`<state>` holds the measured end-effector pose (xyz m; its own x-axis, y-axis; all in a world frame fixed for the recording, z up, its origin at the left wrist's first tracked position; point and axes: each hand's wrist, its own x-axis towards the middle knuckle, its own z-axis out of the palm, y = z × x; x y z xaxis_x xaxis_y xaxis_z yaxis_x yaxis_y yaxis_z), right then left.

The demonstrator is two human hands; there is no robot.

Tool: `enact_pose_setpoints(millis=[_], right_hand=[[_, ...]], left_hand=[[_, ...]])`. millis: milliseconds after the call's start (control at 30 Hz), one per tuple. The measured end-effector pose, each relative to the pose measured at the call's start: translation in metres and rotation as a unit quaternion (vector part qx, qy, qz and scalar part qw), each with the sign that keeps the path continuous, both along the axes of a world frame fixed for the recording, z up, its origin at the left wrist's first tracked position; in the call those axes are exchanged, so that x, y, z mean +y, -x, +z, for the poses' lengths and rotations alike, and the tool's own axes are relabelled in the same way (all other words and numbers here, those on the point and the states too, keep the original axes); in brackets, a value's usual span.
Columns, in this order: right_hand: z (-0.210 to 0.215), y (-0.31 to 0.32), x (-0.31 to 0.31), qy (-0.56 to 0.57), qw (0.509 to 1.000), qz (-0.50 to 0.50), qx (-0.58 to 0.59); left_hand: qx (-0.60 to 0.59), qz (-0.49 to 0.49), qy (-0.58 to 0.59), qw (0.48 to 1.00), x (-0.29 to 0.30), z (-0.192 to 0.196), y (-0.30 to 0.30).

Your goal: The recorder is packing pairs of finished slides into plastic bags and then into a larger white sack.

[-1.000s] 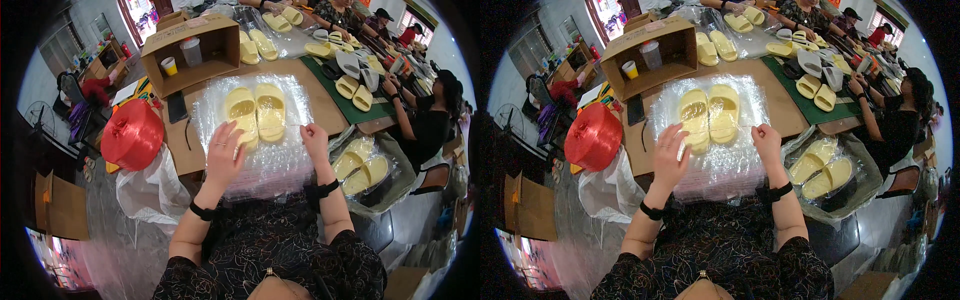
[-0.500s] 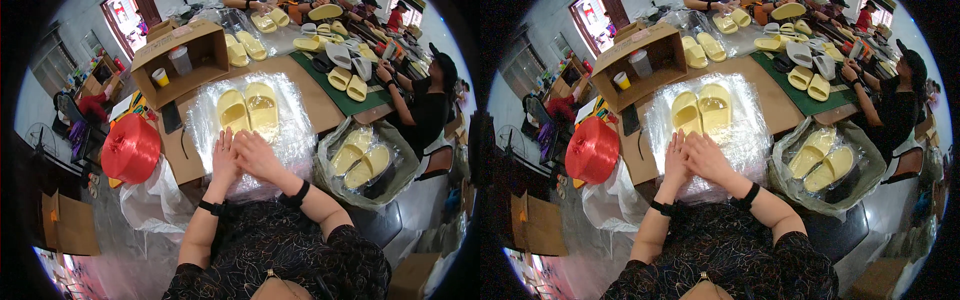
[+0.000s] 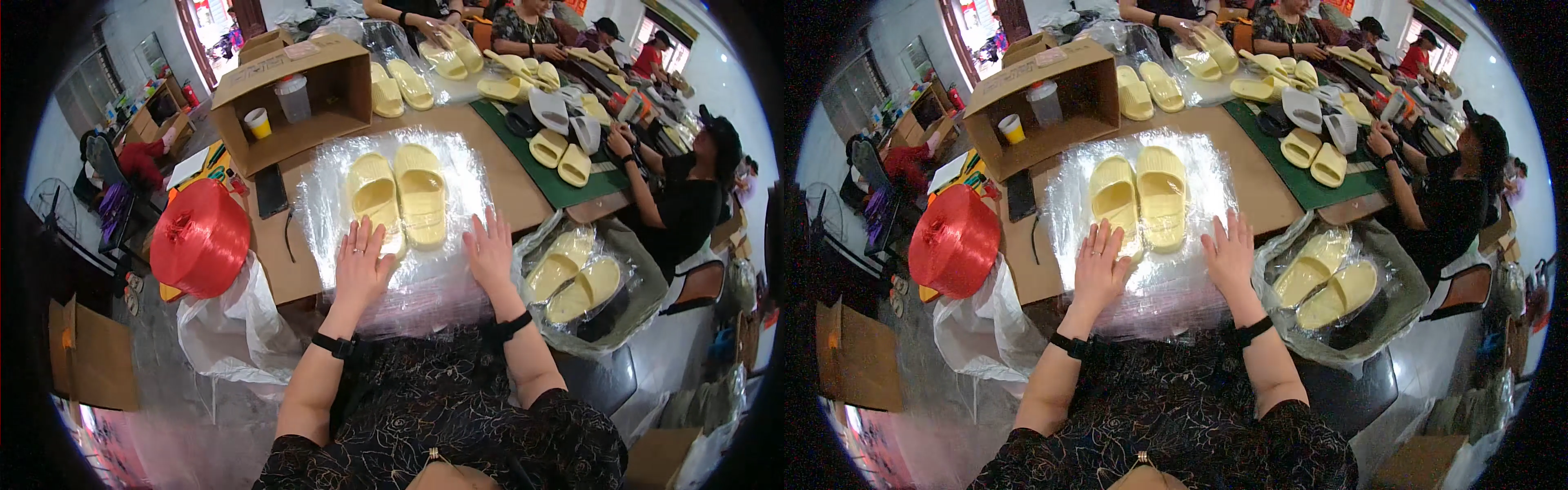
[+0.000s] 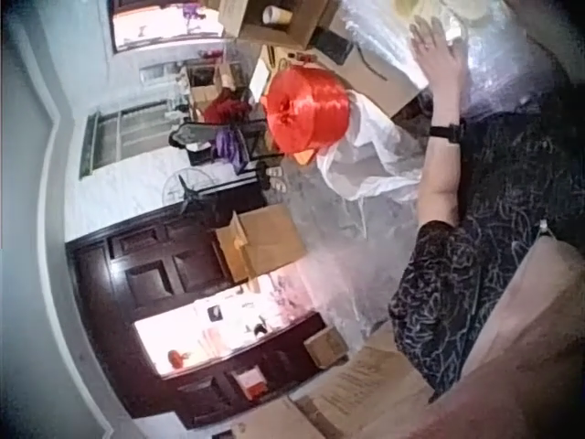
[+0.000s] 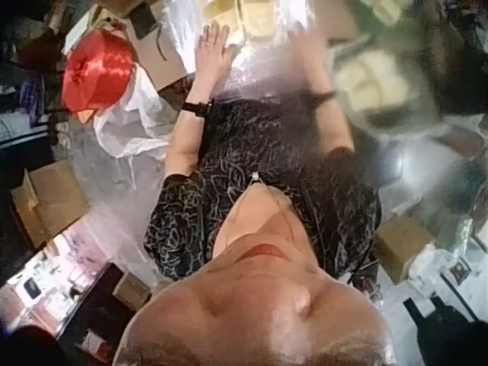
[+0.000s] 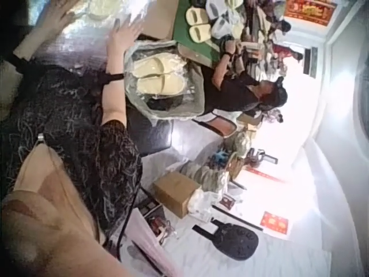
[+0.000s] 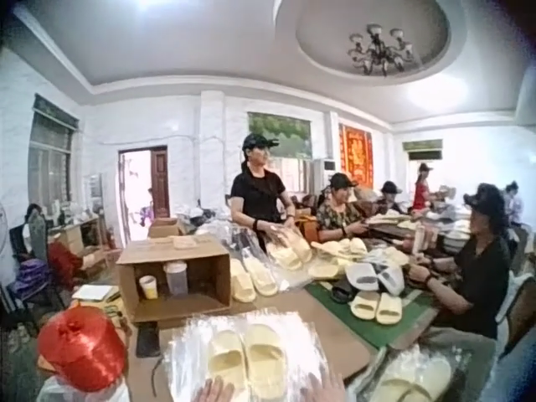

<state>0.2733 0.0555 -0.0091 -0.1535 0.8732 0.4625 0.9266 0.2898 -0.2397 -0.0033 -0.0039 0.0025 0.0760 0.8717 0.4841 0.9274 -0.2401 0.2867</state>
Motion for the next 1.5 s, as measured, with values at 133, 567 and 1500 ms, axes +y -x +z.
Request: enact_pose_setpoints(millis=[133,567,1500], right_hand=[[0.043,0.028,-0.018,-0.111,0.990,0.045,0.078],[0.019,0.067,-0.010,-0.004,0.979,0.201,0.028],[0.043,0.170,0.092,0.047,0.983,0.130,-0.124]], left_hand=[[0.005,-0.005,0.010,1.000,-0.003,0.000,0.001],[0.006,0.001,0.000,1.000,-0.005,0.004,-0.005],[-0.027,-0.001,-0.023,0.999,-0.003,-0.015,0.011]])
